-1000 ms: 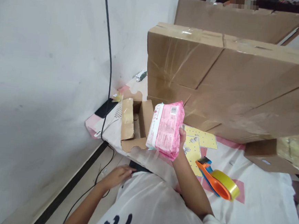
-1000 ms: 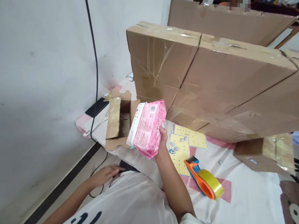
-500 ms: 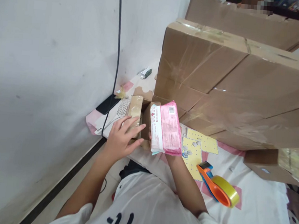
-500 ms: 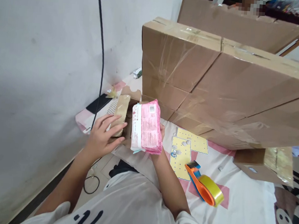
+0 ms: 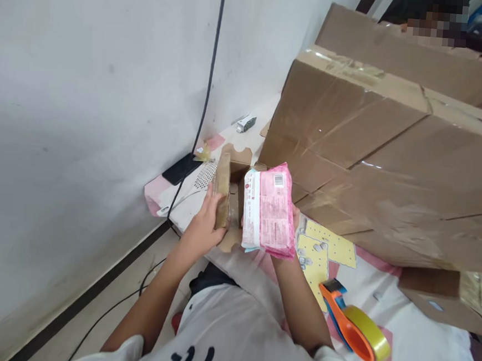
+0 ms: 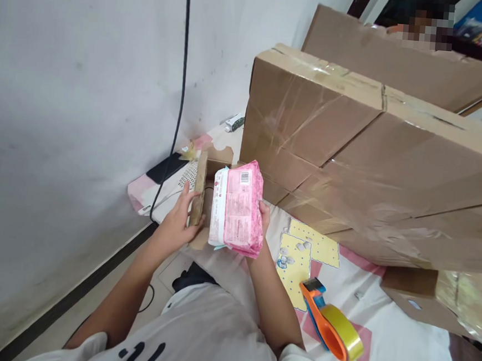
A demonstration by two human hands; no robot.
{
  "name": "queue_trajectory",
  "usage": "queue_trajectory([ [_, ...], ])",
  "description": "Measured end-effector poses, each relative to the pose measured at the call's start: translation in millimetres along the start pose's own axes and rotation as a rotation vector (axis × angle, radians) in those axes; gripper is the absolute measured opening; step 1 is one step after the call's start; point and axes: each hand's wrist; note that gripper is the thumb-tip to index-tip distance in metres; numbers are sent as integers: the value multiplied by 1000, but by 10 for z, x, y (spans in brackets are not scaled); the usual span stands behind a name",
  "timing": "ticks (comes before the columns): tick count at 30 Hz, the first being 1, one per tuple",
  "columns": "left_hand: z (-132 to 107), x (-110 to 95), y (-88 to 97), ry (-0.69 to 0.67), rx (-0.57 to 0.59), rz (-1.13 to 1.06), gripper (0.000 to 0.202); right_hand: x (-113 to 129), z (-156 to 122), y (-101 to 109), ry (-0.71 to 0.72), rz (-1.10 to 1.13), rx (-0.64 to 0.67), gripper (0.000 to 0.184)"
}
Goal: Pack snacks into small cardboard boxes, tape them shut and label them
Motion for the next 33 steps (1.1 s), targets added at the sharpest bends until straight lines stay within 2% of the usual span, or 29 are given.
queue_trajectory([
  [3, -50, 40, -65, 32, -86, -143, 62, 71, -10, -75, 41, 62, -58, 53],
  [6, -167, 67, -229, 185, -218, -281, 64, 155, 14, -105, 136, -64, -105, 64],
  [9, -293, 82, -427, 341, -237, -379, 68, 247, 27, -175, 292, -474, -141, 87],
  [12, -358, 101, -567, 382, -219, -411, 72, 288, 6, -345, 383, -1018, -154, 102],
  [15, -357, 134, -608, 356, -211, -437, 75, 248, 7, -569, 270, -1434, -145, 96],
  [18, -343, 173, -595, 354, -203, -441, 75, 156, 93, -738, 156, -1689, -135, 93],
  [21, -339, 195, -581, 375, -203, -424, 76, 54, 219, -807, 134, -1824, -129, 92],
  [25, -318, 171, -568, 383, -198, -441, 76, -33, 252, -780, 158, -1935, -88, 87],
  [28, -298, 146, -546, 362, -186, -455, 76, 21, 117, -706, 273, -1963, 86, 90],
  [30, -297, 156, -532, 336, -195, -454, 75, 128, 0, -627, 409, -1944, 142, 81],
  [31, -300, 171, -528, 328, -202, -454, 74, 193, -49, -573, 476, -1927, 106, 74],
  [33, -308, 215, -528, 318, -210, -458, 73, 315, -104, -425, 552, -1866, -69, 65],
])
Point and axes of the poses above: each hand's wrist, its own z-axis towards the middle knuckle, its own y-axis out of the back of the hand, x = y × z, and after that the axes turned 3 degrees about -x, right-handed
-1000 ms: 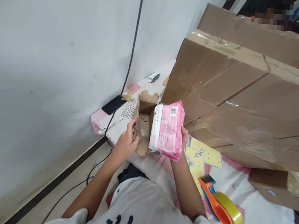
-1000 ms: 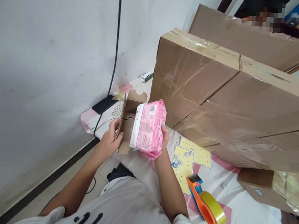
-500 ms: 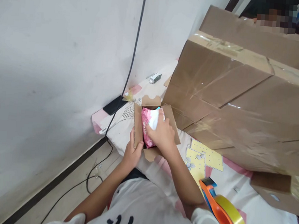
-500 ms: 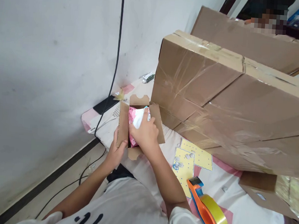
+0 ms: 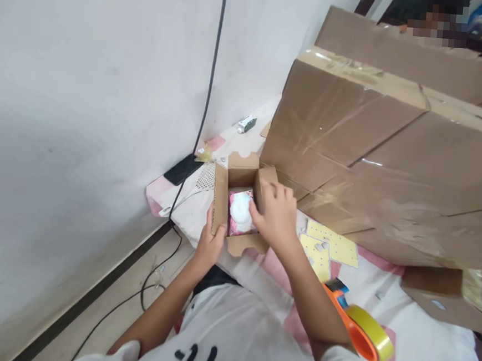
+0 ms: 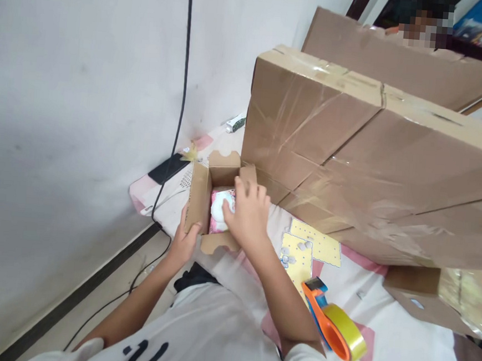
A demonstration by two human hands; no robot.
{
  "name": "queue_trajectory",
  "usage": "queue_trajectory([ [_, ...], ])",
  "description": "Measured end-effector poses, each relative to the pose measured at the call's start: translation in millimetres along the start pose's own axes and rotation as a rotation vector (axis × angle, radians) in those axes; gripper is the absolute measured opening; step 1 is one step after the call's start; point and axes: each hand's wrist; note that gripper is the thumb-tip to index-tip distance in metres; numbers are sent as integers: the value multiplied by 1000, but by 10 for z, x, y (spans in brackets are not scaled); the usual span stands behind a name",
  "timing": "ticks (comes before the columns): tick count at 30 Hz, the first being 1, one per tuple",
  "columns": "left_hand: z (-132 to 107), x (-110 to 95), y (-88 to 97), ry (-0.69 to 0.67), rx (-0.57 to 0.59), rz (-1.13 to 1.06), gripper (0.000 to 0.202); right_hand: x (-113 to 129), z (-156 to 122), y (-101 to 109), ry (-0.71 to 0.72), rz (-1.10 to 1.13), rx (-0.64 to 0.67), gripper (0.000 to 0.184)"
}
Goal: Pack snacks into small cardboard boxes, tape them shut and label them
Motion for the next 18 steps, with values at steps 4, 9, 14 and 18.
queue_trajectory([
  [4, 21, 85, 24, -5, -8, 4, 71, -402, -59, -79, -261, 293, 34, 72],
  [9, 71, 155, 130, 7, -66, -47, 65, -525, -239, -348, -333, 904, 107, 75],
  [14, 289, 238, 484, 159, -111, -211, 53, -393, -694, -253, -392, 1289, 363, 66],
  [18, 569, 272, 695, 291, -21, -353, 41, -687, -857, -176, -392, 1261, 296, 34],
])
Point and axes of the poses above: each hand's wrist, its own z-axis towards the middle knuckle, its own y-axis out of the back of the hand, x = y × z, and after that the axes turned 3 degrees about -x, right-handed
